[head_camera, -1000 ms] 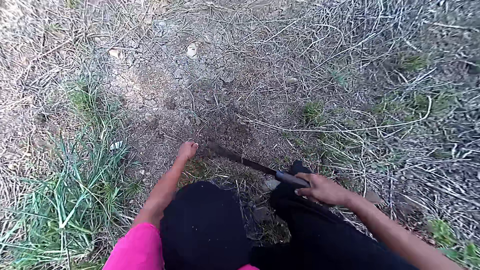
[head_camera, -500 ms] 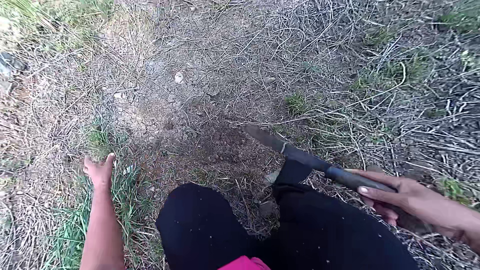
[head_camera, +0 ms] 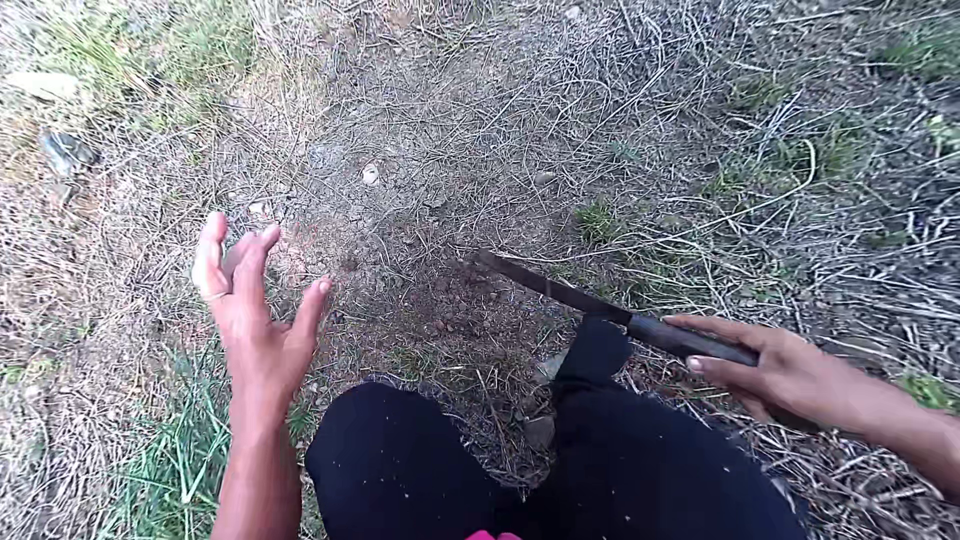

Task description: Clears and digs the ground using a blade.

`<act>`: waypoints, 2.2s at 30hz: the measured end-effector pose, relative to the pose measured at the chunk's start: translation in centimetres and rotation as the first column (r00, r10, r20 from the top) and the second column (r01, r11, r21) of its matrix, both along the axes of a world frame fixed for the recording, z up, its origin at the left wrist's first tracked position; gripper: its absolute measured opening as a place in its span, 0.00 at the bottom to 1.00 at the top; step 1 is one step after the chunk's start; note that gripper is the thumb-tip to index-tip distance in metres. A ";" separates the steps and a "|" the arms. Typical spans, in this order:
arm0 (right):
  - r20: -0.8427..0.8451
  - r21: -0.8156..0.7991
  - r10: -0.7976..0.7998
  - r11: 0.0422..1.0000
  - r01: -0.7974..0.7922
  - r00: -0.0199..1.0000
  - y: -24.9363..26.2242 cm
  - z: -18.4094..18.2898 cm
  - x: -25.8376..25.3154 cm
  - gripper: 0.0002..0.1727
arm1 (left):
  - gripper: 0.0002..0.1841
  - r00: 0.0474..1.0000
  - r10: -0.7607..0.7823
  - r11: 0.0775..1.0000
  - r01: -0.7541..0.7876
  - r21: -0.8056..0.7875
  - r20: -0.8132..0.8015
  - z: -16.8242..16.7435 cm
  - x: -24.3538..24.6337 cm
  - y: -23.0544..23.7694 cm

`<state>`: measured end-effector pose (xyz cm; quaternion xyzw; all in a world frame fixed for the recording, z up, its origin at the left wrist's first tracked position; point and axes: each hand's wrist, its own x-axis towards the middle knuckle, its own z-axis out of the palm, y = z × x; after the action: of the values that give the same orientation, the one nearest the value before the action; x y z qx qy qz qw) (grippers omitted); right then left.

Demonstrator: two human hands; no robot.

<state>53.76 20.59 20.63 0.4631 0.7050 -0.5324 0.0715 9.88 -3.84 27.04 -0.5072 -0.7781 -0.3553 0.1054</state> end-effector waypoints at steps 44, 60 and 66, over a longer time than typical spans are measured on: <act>-0.056 -0.127 -0.483 0.871 0.474 0.874 -5.4 -14.1 5.4 0.36 | 0.21 0.672 -0.640 0.196 0.612 -0.766 0.373 -1.0 5.8 10.5; -0.223 0.152 -0.390 0.891 0.427 0.894 -8.5 -11.5 9.9 0.37 | 0.37 0.787 -0.608 0.508 0.484 -0.712 0.101 -16.6 14.6 34.0; -0.100 -0.009 -0.413 0.910 0.414 0.905 -8.7 -9.9 11.0 0.37 | 0.22 0.852 -0.509 0.349 0.336 -0.875 0.124 -17.1 13.4 33.8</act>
<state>64.78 11.90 10.73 0.5754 0.5967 -0.5534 -0.0810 23.29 30.00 9.90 -0.6994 -0.6761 0.1211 -0.1974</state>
